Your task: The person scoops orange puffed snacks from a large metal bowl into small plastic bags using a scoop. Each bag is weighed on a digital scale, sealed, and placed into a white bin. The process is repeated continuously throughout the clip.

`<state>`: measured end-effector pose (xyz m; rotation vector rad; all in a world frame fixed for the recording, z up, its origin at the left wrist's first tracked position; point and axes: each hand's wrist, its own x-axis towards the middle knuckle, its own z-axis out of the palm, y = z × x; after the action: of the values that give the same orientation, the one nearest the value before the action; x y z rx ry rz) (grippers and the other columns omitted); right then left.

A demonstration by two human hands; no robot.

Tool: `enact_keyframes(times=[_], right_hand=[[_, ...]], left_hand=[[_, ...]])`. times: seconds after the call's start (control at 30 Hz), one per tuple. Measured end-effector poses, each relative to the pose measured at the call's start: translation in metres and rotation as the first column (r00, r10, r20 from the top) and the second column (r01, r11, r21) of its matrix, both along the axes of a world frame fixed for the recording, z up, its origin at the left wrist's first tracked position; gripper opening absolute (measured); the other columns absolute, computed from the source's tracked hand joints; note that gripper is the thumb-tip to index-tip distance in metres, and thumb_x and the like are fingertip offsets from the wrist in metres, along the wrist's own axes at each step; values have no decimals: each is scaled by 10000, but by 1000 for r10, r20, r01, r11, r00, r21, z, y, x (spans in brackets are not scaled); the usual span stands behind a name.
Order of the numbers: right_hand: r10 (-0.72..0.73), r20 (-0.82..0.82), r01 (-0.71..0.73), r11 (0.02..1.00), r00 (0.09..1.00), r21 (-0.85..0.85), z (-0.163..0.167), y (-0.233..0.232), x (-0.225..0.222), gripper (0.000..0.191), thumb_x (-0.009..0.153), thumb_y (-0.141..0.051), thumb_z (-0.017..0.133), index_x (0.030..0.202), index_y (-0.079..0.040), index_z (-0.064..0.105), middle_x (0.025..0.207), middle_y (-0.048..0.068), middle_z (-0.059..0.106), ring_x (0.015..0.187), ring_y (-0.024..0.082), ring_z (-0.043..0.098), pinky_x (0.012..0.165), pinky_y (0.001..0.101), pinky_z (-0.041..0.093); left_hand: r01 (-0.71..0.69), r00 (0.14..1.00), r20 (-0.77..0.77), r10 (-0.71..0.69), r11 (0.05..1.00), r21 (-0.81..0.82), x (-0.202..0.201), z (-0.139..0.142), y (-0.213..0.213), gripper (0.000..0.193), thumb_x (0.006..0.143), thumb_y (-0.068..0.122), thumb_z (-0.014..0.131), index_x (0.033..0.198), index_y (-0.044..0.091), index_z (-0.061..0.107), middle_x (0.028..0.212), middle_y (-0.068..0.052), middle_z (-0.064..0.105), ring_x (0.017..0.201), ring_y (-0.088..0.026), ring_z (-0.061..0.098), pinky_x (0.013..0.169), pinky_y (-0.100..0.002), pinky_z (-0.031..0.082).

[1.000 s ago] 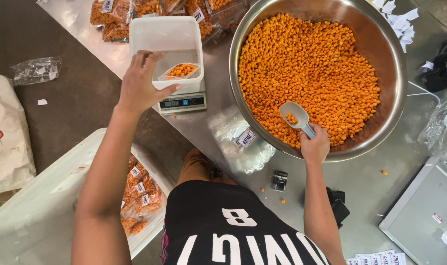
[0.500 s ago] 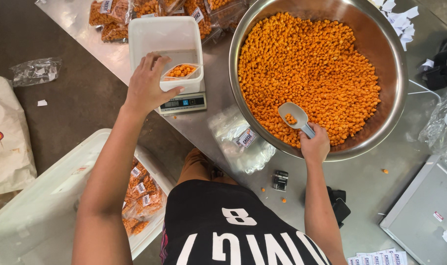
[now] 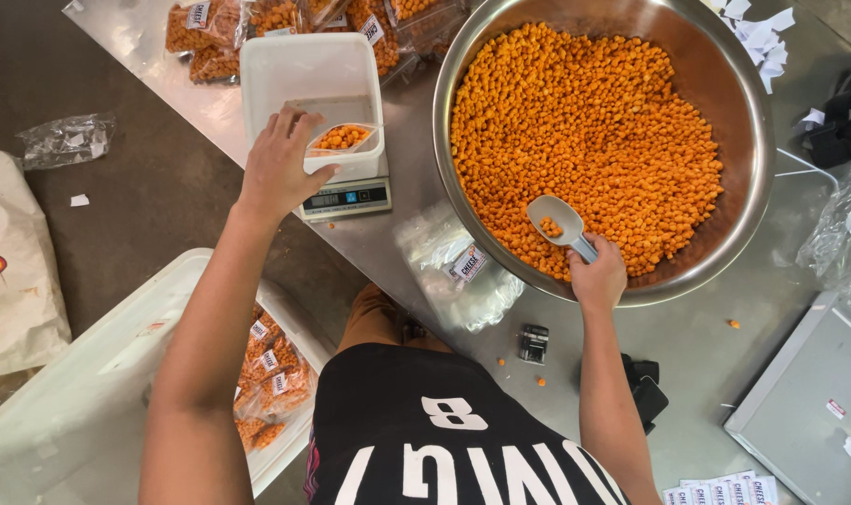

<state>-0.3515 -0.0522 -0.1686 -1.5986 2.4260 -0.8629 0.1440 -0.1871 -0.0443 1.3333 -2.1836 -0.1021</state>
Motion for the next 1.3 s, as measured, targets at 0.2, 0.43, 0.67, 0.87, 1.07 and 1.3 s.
enact_keyframes(times=[0.2,0.43,0.67,0.87,1.07,1.3], right_hand=[[-6,-15,6,1000,1000,6,1,4,4,339,836,-250,799,1159,-166,743,1078,104,671,979,351,665,820,476,530],[-30,25,30,1000,999,1,4,7,6,331,837,-220,800,1156,-157,737,1061,96,664,977,335,668,819,456,535],[-47,29,48,998,998,-35,4,9,7,357,823,-209,808,1165,-144,730,1066,95,667,968,327,672,813,448,543],[-74,15,75,995,997,-66,4,10,6,379,802,-193,813,1168,-135,736,1055,109,672,959,340,669,795,455,540],[-73,28,75,995,997,-61,3,14,6,368,822,-197,814,1175,-138,732,1051,107,670,956,339,671,801,455,541],[-73,9,73,996,997,-57,2,12,8,359,827,-204,816,1170,-139,736,1045,109,669,956,342,669,804,458,540]], left_hand=[[-137,988,-93,126,983,-125,-1,-5,-12,133,907,2,765,1021,66,740,973,-105,698,947,-328,637,864,-458,490],[-80,903,-417,-103,914,-398,-38,64,-32,110,1054,-50,749,1131,19,713,1064,-119,737,992,-280,704,861,-378,558],[385,910,345,-231,777,-498,-115,130,-48,205,991,2,678,1195,1,659,1070,-99,719,911,-207,745,701,-323,580],[519,718,541,-437,855,2,-174,148,-80,187,799,40,731,981,40,685,853,-100,719,716,-264,725,580,-361,575],[705,595,677,-433,686,-181,-240,147,-109,102,778,93,725,874,69,702,755,-109,704,668,-272,703,526,-359,544],[727,492,736,-465,685,-53,-246,158,-116,111,825,55,702,935,43,701,782,-134,702,679,-287,696,545,-373,537]])
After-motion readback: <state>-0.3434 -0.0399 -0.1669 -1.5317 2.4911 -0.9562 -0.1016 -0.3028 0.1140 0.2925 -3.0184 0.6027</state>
